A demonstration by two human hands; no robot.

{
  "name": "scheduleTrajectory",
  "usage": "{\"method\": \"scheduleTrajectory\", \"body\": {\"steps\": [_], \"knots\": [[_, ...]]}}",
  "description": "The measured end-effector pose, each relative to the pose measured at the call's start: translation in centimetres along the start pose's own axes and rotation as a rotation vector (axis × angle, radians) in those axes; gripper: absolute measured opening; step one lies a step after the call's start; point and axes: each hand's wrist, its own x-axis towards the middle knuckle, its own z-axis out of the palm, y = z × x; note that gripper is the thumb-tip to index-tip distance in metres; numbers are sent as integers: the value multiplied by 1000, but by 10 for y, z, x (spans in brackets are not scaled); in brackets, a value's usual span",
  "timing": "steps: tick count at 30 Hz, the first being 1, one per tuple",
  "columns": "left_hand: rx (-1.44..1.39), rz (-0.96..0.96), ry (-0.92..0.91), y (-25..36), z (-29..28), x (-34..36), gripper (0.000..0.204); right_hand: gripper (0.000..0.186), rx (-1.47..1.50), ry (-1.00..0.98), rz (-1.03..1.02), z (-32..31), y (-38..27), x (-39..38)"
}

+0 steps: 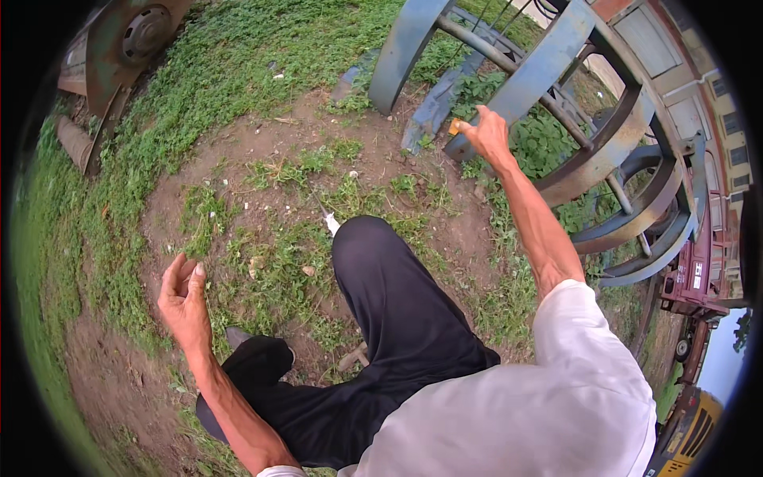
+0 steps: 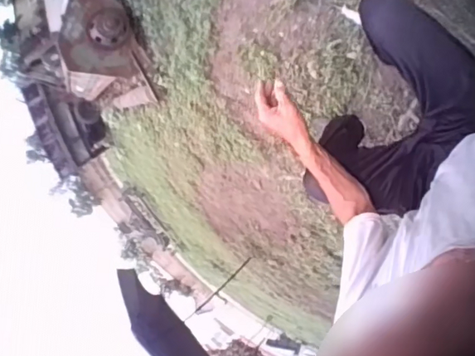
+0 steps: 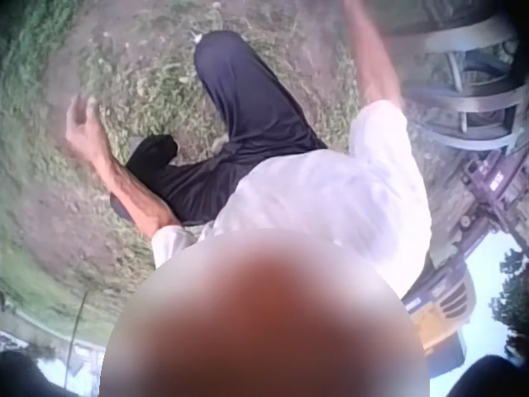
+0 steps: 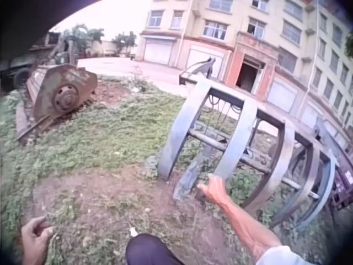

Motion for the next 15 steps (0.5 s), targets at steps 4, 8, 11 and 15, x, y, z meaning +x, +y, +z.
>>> {"method": "scheduleTrajectory", "body": {"steps": [4,8,11,15], "knots": [[71,-12,-13,14,-3,-8,40,64,203,-370,86,60,17,-87],[167,-24,-76,19,8,-10,40,54,189,-603,106,141,55,-185],[220,-26,-96,25,6,-14,40,45,332,-830,211,172,32,-239],[248,-54,-84,30,5,-20,38,46,376,-832,274,229,28,-265]]}}
